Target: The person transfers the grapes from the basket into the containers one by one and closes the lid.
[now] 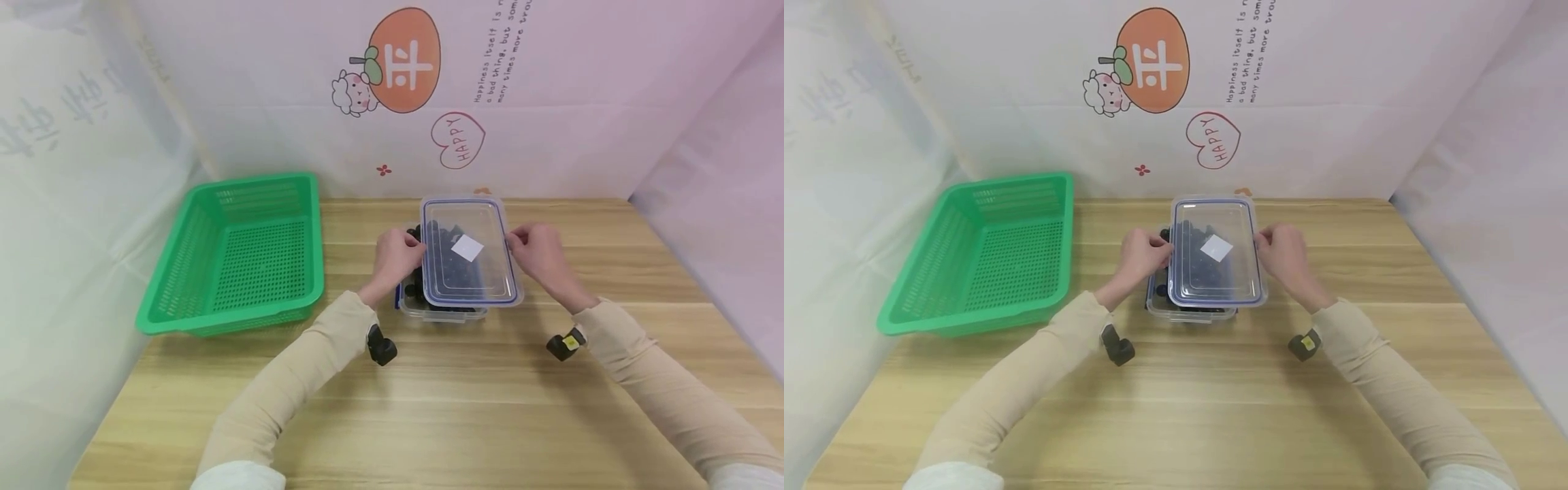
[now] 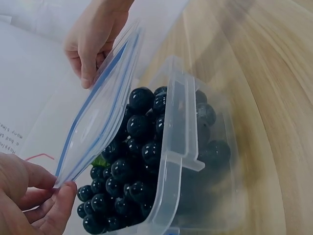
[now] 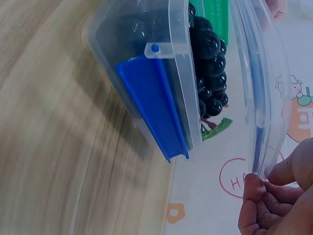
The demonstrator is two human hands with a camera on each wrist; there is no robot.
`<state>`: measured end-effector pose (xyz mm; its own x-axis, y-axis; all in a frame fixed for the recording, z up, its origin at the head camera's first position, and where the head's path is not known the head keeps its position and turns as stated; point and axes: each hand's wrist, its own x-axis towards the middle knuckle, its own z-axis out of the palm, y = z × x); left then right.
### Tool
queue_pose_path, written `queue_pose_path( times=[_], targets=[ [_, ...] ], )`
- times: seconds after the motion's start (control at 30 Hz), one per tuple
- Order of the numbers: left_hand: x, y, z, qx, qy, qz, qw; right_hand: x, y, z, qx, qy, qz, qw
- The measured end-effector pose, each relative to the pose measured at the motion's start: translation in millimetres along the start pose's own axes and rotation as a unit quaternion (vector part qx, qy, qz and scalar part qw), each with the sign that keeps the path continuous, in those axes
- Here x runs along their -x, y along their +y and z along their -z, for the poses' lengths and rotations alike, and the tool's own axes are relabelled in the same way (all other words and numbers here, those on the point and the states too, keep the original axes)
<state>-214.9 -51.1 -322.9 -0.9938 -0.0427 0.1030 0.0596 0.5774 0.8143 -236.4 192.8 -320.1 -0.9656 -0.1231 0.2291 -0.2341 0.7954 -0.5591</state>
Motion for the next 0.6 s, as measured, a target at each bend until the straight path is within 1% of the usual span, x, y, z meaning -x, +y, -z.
queue_pose_path(
  times=[0.17, 0.33, 0.4, 0.5, 0.6],
  targets=[
    [2.0, -3.4, 4.9, 0.016, 0.002, 0.011, 0.9998, 1.1, -4.1, -3.4, -0.015, 0.011, 0.013, 1.0],
    [3.0, -4.9, 11.6, 0.049, 0.02, -0.005, 0.9986, 2.4, -7.2, -6.8, -0.042, 0.042, 0.04, 0.997],
    [2.2, -5.9, 13.9, 0.072, 0.026, -0.015, 0.9969, 2.7, -7.6, -7.9, -0.052, 0.057, 0.05, 0.996],
    [-0.4, -6.6, 15.5, 0.116, 0.017, -0.022, 0.9929, 3.7, -7.7, -6.6, -0.066, 0.074, 0.058, 0.993],
    [-1.7, -8.0, 17.5, 0.161, -0.007, -0.025, 0.9866, 4.1, -7.2, -4.3, -0.076, 0.075, 0.064, 0.992]
  ],
)
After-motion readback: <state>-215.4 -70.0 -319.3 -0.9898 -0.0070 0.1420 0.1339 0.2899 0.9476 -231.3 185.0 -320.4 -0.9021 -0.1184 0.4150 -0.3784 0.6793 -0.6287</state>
